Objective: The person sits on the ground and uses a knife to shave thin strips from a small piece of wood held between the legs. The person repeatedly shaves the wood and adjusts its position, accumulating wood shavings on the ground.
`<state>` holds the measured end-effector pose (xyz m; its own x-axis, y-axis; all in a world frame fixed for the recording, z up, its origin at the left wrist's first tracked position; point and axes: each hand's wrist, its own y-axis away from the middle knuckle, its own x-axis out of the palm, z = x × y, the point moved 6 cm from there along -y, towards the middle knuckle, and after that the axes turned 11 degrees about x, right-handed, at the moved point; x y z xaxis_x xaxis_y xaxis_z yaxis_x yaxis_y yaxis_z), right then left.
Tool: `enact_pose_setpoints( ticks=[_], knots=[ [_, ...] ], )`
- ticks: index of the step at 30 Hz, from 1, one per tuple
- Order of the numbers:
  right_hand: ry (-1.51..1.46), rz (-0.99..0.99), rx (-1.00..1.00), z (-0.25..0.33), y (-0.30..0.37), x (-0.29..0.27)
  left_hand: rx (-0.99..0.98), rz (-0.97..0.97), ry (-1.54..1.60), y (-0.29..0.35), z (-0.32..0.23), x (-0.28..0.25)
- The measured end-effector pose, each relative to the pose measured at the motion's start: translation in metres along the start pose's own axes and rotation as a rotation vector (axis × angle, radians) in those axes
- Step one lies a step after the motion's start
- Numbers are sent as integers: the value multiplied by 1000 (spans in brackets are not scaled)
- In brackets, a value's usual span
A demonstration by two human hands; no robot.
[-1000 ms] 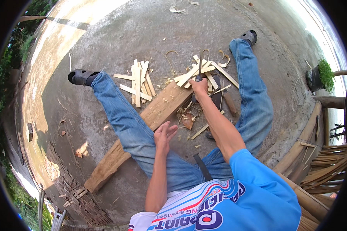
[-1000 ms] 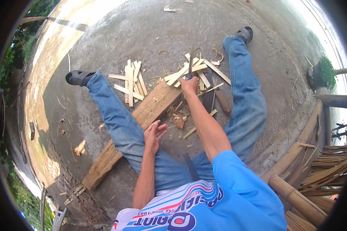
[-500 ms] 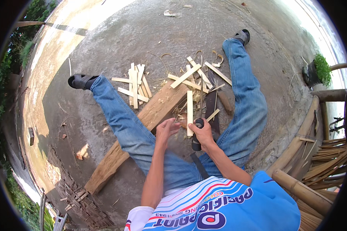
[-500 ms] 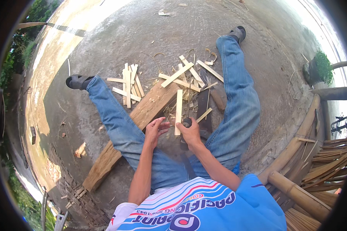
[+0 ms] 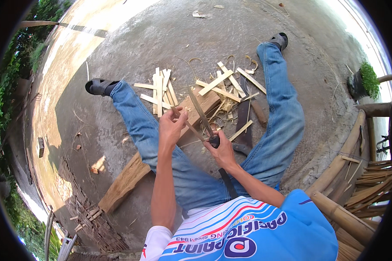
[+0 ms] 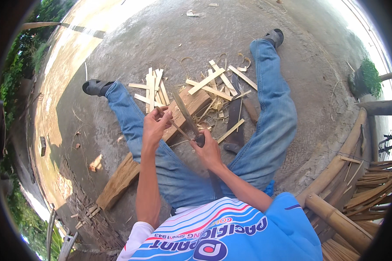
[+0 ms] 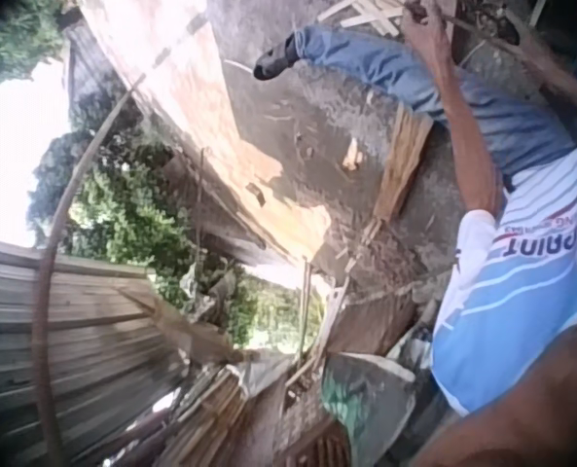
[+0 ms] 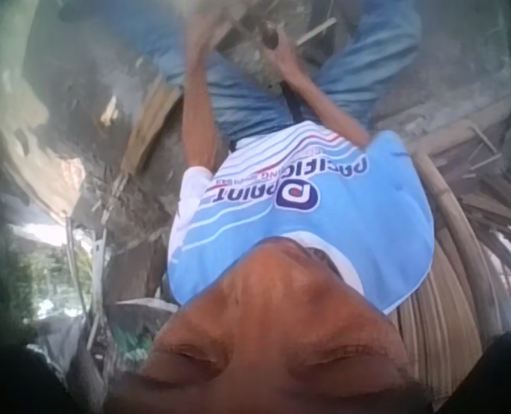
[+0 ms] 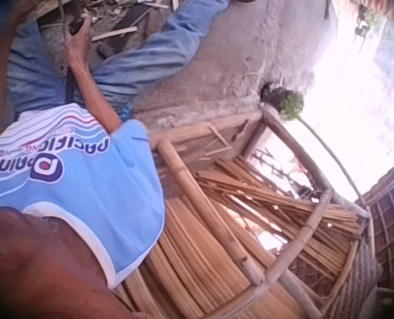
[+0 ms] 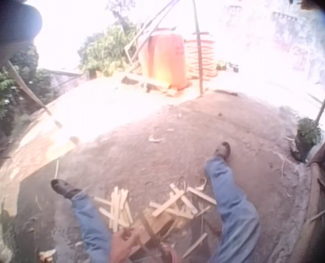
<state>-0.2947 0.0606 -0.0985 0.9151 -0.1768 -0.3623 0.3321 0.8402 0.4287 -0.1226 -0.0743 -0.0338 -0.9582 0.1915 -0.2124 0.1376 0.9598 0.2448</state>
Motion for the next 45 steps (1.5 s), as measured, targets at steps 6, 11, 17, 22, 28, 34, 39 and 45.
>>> enact_pose_setpoints(
  ticks=[6, 11, 17, 22, 28, 34, 39, 45],
  knots=[
    [-92, 70, 20, 8, -17, -10, 361, -156, -84, 10, -6, -3],
    [-167, 261, 68, 28, -20, -12, 413, -186, -138, 11, 9, 11],
    [-180, 445, -115, 91, -10, -15, 460, -76, -301, 15, -16, 19],
    [-220, 518, -120, 107, -10, -11, 465, -15, -169, 15, -19, 25],
    [-219, 496, -108, 105, -10, -11, 487, 46, -262, 13, -16, 26],
    [-231, 503, -102, 106, -9, -12, 645, -50, -229, 17, -26, 27],
    [-252, 500, -74, 108, -7, -16, 460, 54, -266, 14, -18, 28],
    [-220, 486, -92, 106, -9, -16, 495, 43, -325, 11, -11, 30]
  ],
)
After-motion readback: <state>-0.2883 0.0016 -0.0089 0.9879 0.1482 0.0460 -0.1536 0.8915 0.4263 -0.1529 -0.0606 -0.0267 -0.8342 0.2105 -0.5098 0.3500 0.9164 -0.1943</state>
